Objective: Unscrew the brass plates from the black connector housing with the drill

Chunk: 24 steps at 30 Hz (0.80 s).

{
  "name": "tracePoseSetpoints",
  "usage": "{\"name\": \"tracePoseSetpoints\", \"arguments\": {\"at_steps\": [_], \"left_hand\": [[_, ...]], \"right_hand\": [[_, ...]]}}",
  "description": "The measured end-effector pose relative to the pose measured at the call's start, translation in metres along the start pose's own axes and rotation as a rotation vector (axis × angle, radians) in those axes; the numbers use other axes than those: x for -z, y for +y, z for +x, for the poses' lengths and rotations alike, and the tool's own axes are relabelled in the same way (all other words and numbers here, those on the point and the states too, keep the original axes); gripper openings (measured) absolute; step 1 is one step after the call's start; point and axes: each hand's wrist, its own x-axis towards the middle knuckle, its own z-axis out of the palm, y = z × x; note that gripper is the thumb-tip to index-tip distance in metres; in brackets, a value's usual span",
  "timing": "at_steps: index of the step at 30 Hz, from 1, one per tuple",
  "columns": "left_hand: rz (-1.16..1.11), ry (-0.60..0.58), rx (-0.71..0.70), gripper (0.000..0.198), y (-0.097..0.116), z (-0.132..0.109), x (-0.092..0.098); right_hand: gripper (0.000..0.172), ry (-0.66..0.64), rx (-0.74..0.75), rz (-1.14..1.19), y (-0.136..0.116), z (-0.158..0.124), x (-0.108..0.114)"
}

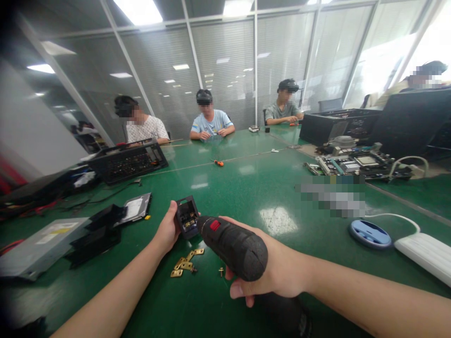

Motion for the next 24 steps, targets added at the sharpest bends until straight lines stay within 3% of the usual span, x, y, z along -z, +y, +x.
{"name": "tracePoseSetpoints", "arguments": {"at_steps": [24], "left_hand": [[-0.004,-0.004,-0.028,0.071,-0.0018,0.0010,0.0010]], "right_hand": [[0.126,0.007,0.010,0.002,0.0004,-0.0023,-0.0005]]}}
